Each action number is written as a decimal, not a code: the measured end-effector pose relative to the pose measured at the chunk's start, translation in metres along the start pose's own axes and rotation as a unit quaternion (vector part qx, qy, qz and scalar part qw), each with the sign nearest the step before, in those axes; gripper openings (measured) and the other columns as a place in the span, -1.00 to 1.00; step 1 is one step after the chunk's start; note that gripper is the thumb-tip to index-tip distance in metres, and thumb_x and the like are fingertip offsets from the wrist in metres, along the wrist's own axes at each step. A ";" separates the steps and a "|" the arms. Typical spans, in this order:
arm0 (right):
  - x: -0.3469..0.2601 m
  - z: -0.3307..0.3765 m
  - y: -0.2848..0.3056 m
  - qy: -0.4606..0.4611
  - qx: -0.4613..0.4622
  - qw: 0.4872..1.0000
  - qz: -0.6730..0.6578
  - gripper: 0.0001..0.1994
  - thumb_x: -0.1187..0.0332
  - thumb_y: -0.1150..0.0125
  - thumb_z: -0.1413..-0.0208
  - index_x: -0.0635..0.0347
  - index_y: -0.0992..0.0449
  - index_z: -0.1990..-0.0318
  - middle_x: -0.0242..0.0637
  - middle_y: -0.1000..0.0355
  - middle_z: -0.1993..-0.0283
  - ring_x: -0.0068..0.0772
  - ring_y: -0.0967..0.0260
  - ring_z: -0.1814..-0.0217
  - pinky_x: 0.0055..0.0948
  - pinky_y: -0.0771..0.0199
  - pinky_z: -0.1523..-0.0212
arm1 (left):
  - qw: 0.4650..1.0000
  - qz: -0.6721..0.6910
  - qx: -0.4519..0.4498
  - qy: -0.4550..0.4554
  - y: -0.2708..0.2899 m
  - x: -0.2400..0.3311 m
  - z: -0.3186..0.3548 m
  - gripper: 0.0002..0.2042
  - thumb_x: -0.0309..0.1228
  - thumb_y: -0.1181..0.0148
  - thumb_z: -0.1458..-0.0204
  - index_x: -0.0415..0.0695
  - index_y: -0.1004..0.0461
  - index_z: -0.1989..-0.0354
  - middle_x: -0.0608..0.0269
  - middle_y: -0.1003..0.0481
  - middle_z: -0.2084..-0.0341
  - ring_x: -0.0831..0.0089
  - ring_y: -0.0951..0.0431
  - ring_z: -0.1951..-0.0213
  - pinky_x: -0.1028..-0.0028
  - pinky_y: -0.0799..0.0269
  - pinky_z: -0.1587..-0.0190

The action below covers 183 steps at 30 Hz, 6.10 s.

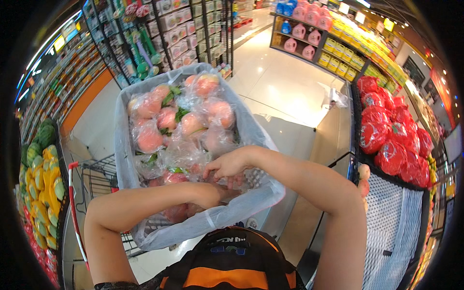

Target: The person takes peaches from a large plastic crate in a shopping cart and places them one at a time onto a display shelf, sometimes wrapping them in individual plastic bags before setting them down.

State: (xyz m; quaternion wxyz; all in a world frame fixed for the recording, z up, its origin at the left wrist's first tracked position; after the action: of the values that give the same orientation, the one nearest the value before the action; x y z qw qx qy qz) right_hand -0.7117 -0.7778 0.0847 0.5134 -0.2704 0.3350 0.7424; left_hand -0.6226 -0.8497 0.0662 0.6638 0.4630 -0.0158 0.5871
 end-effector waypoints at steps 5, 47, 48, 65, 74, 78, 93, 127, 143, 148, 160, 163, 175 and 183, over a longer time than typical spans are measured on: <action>0.019 -0.030 -0.011 -0.101 -0.139 0.985 0.001 -0.65 0.39 0.06 -0.03 0.10 -0.32 -0.02 -0.14 -0.36 0.11 -0.27 -0.43 0.36 -0.27 -0.43 0.43 | 0.999 -0.022 0.013 -0.035 0.016 0.011 0.017 -0.55 -0.27 -0.03 0.04 -0.21 -0.27 -0.03 -0.14 -0.44 0.26 0.06 -0.46 0.22 0.22 -0.33 0.16; -0.059 -0.008 0.161 0.113 0.573 0.691 0.425 -0.53 0.13 -0.21 0.09 0.17 -0.34 0.04 -0.04 -0.36 0.14 -0.09 -0.39 0.23 -0.29 -0.39 0.21 | 0.951 -0.078 0.290 -0.076 0.043 -0.006 0.031 -0.85 -0.43 -0.11 0.18 -0.18 -0.45 0.40 0.03 -0.44 0.39 0.07 -0.47 0.28 0.21 -0.38 0.27; -0.060 -0.015 0.163 0.078 0.577 0.700 0.414 -0.52 0.13 -0.22 0.10 0.17 -0.34 0.05 -0.04 -0.36 0.15 -0.08 -0.38 0.20 -0.27 -0.38 0.19 | 0.950 -0.074 0.296 -0.068 0.044 -0.008 0.032 -0.83 -0.41 -0.13 0.19 -0.19 -0.47 0.40 0.02 -0.46 0.41 0.07 -0.49 0.29 0.22 -0.39 0.27; -0.015 -0.015 0.093 0.064 0.470 0.728 0.495 -0.47 0.23 -0.19 0.21 0.08 -0.30 -0.01 0.01 -0.33 0.20 -0.03 -0.31 0.17 -0.22 -0.29 0.13 | 0.947 -0.101 0.265 0.153 0.059 -0.014 0.059 -0.78 -0.38 -0.02 0.13 -0.16 -0.51 0.32 -0.03 -0.50 0.40 0.08 -0.51 0.29 0.19 -0.39 0.23; -0.039 0.012 0.105 0.124 0.444 0.838 0.290 -0.12 0.06 -0.37 0.44 0.14 -0.14 -0.15 0.08 -0.35 0.16 0.04 -0.30 0.06 -0.27 -0.31 0.05 | 0.775 0.112 0.607 0.136 0.078 -0.058 0.067 -0.62 -0.39 0.01 0.01 -0.22 -0.22 -0.01 -0.14 -0.42 0.25 0.10 -0.46 0.18 0.24 -0.38 0.18; -0.051 0.028 0.102 0.278 0.511 0.802 0.136 -0.16 0.04 -0.37 0.34 0.24 -0.14 -0.13 -0.02 -0.38 0.16 -0.14 -0.35 0.08 -0.37 -0.32 0.05 | 0.701 0.424 0.574 -0.011 0.090 -0.039 0.068 -0.40 -0.25 -0.08 -0.03 -0.15 0.05 -0.18 -0.01 -0.32 0.06 0.21 -0.44 0.11 0.30 -0.41 0.12; -0.057 0.070 0.041 0.451 0.589 0.637 -0.211 -0.86 0.39 -0.04 -0.11 0.28 -0.40 0.26 -0.37 -0.39 0.33 -0.59 -0.32 0.34 -0.60 -0.34 0.24 | 0.549 0.581 0.528 -0.288 0.096 -0.017 0.082 -0.44 -0.41 -0.18 0.05 -0.06 -0.05 -0.11 0.15 -0.28 0.06 0.36 -0.42 0.11 0.36 -0.50 0.18; -0.014 0.082 0.035 0.380 0.518 0.672 -0.368 -0.77 0.20 0.02 -0.15 0.20 -0.35 0.30 -0.47 -0.29 0.40 -0.66 -0.21 0.42 -0.65 -0.26 0.36 | 0.720 0.184 0.651 -0.154 0.089 0.010 0.078 -0.14 -0.52 -0.39 0.44 -0.15 -0.06 -0.16 0.16 -0.16 -0.10 0.34 -0.18 -0.13 0.42 -0.11 -0.16; -0.036 0.072 0.014 0.514 0.368 0.606 -0.482 -0.92 0.38 0.04 -0.15 0.08 -0.31 0.39 -0.56 -0.24 0.41 -0.71 -0.16 0.40 -0.69 -0.19 0.34 | 0.654 0.592 0.433 -0.187 0.075 -0.014 0.058 -0.33 -0.23 -0.24 0.08 -0.12 -0.04 -0.18 0.30 -0.30 0.06 0.52 -0.39 0.13 0.54 -0.42 0.26; -0.035 0.078 0.015 0.471 0.423 0.598 -0.491 -0.90 0.35 0.07 -0.17 0.10 -0.31 0.37 -0.53 -0.26 0.41 -0.67 -0.22 0.38 -0.65 -0.27 0.34 | 0.704 0.493 0.479 -0.179 0.078 -0.013 0.055 -0.42 -0.32 -0.21 0.07 -0.18 -0.12 -0.12 0.23 -0.35 0.14 0.56 -0.42 0.20 0.54 -0.42 0.34; -0.011 0.063 0.006 0.334 0.389 0.801 -0.310 -0.56 0.44 -0.24 0.07 0.28 -0.26 0.02 -0.32 -0.31 0.15 -0.46 -0.32 0.09 -0.48 -0.40 0.13 | 0.591 0.580 0.524 -0.197 0.084 -0.016 0.066 -0.55 -0.20 -0.08 -0.04 -0.21 -0.20 -0.01 0.22 -0.37 0.18 0.48 -0.44 0.19 0.49 -0.43 0.17; -0.031 0.062 0.003 0.369 0.502 0.753 -0.213 -0.60 0.43 -0.25 0.07 0.29 -0.30 0.06 -0.33 -0.35 0.18 -0.52 -0.33 0.14 -0.52 -0.38 0.13 | 0.607 0.598 0.490 -0.184 0.080 -0.017 0.059 -0.57 -0.15 -0.02 -0.07 -0.19 -0.20 0.00 0.23 -0.36 0.16 0.47 -0.45 0.19 0.49 -0.47 0.22; -0.033 0.062 -0.005 0.382 0.483 0.678 -0.401 -0.93 0.43 0.08 -0.16 0.17 -0.35 0.29 -0.49 -0.31 0.41 -0.69 -0.17 0.43 -0.68 -0.21 0.37 | 0.670 0.577 0.440 -0.157 0.079 -0.006 0.061 -0.54 0.00 0.09 -0.06 0.04 -0.15 -0.07 0.27 -0.35 0.08 0.38 -0.43 0.12 0.32 -0.48 0.30; -0.032 0.059 -0.004 0.397 0.407 0.678 -0.466 -0.83 0.30 0.07 -0.18 0.18 -0.35 0.21 -0.50 -0.33 0.36 -0.71 -0.18 0.40 -0.66 -0.17 0.39 | 0.644 0.577 0.463 -0.193 0.079 0.003 0.065 -0.65 -0.13 0.08 -0.07 -0.01 -0.20 0.02 0.29 -0.37 0.18 0.43 -0.45 0.20 0.36 -0.47 0.36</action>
State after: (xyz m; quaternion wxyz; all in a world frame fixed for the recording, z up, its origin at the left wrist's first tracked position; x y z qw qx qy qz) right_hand -0.7011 -0.7497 0.1447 0.6713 -0.4249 0.6070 0.0205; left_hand -0.6508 -0.8976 0.1523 -0.1287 0.7100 -0.1335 0.6793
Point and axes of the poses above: each hand's wrist, its own z-axis away from the middle knuckle, its own y-axis out of the back of the hand, x = y × z, the point moved 2 cm from there along -z, towards the middle knuckle
